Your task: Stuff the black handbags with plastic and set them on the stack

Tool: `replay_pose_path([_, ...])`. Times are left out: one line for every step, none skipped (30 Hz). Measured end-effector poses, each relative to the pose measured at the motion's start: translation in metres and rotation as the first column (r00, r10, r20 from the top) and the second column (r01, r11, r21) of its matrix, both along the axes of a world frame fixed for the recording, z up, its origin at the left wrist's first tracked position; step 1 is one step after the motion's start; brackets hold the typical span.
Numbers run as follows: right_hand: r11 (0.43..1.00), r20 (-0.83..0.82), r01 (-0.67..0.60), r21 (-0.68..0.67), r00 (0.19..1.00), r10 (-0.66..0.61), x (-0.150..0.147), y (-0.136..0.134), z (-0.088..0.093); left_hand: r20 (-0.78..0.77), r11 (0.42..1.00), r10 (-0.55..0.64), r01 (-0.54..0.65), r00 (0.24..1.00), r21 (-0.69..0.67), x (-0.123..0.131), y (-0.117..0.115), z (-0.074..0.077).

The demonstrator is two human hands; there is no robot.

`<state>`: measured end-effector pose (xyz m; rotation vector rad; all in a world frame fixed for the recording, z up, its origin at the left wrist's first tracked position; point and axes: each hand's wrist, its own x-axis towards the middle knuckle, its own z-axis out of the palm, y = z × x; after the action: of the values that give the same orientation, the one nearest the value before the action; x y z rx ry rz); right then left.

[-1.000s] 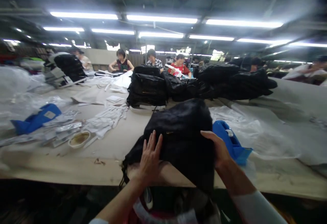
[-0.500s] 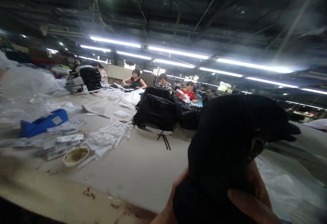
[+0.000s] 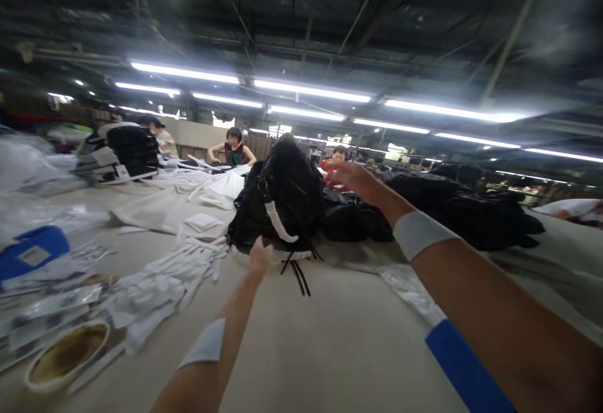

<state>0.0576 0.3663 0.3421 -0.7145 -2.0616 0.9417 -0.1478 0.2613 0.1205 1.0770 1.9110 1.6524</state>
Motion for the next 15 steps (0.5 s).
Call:
replay_pose_path([0.996, 0.092, 0.072, -0.050, 0.994, -0.067, 0.019, 0.007, -0.031, -0.008, 0.999, 0.030, -0.030, 1.000, -0.040, -0.005, -0.012, -0.024])
replay_pose_path([0.985, 0.197, 0.150, -0.083, 0.972, -0.131, 0.039, 0.013, -0.063, -0.022, 0.996, 0.051, -0.053, 0.998, -0.076, -0.009, -0.023, -0.047])
replay_pose_path([0.972, 0.310, 0.213, -0.103, 0.935, -0.172, 0.058, 0.017, -0.093, -0.048, 0.991, 0.067, -0.072, 0.997, -0.109, -0.013, -0.033, -0.067])
replay_pose_path([0.958, 0.422, 0.263, -0.113, 0.886, -0.193, 0.075, 0.020, -0.120, -0.106, 0.985, 0.076, -0.091, 0.991, -0.144, -0.017, -0.041, -0.084])
replay_pose_path([0.944, 0.502, 0.308, -0.119, 0.839, -0.211, 0.090, 0.023, -0.142, -0.218, 0.978, 0.068, -0.108, 0.974, -0.181, -0.021, -0.046, -0.098])
replay_pose_path([0.935, 0.552, 0.328, -0.136, 0.809, -0.203, 0.101, 0.025, -0.161, -0.312, 0.971, 0.051, -0.120, 0.949, -0.205, -0.025, -0.049, -0.108])
replay_pose_path([0.926, 0.582, 0.344, -0.156, 0.789, -0.195, 0.109, 0.027, -0.175, -0.392, 0.963, 0.041, -0.140, 0.919, -0.228, -0.029, -0.050, -0.115])
replay_pose_path([0.917, 0.593, 0.353, -0.186, 0.785, -0.181, 0.114, 0.029, -0.186, -0.444, 0.954, 0.038, -0.164, 0.895, -0.249, -0.032, -0.049, -0.120])
replay_pose_path([0.904, 0.582, 0.359, -0.231, 0.796, -0.167, 0.116, 0.031, -0.193, -0.468, 0.946, 0.046, -0.189, 0.882, -0.264, -0.034, -0.047, -0.123])
replay_pose_path([0.886, 0.554, 0.367, -0.282, 0.817, -0.162, 0.115, 0.034, -0.199, -0.488, 0.938, 0.056, -0.213, 0.871, -0.273, -0.036, -0.045, -0.125])
replay_pose_path([0.866, 0.514, 0.371, -0.334, 0.842, -0.163, 0.112, 0.037, -0.203, -0.512, 0.934, 0.061, -0.230, 0.857, -0.274, -0.037, -0.042, -0.127])
replay_pose_path([0.847, 0.465, 0.371, -0.380, 0.869, -0.172, 0.107, 0.041, -0.207, -0.541, 0.933, 0.059, -0.239, 0.839, -0.269, -0.037, -0.040, -0.128])
replay_pose_path([0.831, 0.413, 0.371, -0.414, 0.890, -0.192, 0.100, 0.046, -0.210, -0.571, 0.937, 0.056, -0.241, 0.819, -0.254, -0.037, -0.038, -0.130])
replay_pose_path([0.819, 0.361, 0.372, -0.437, 0.906, -0.220, 0.092, 0.052, -0.215, -0.599, 0.942, 0.053, -0.240, 0.799, -0.237, -0.037, -0.037, -0.132])
replay_pose_path([0.810, 0.314, 0.374, -0.452, 0.916, -0.248, 0.082, 0.060, -0.220, -0.619, 0.946, 0.053, -0.238, 0.783, -0.221, -0.036, -0.036, -0.134])
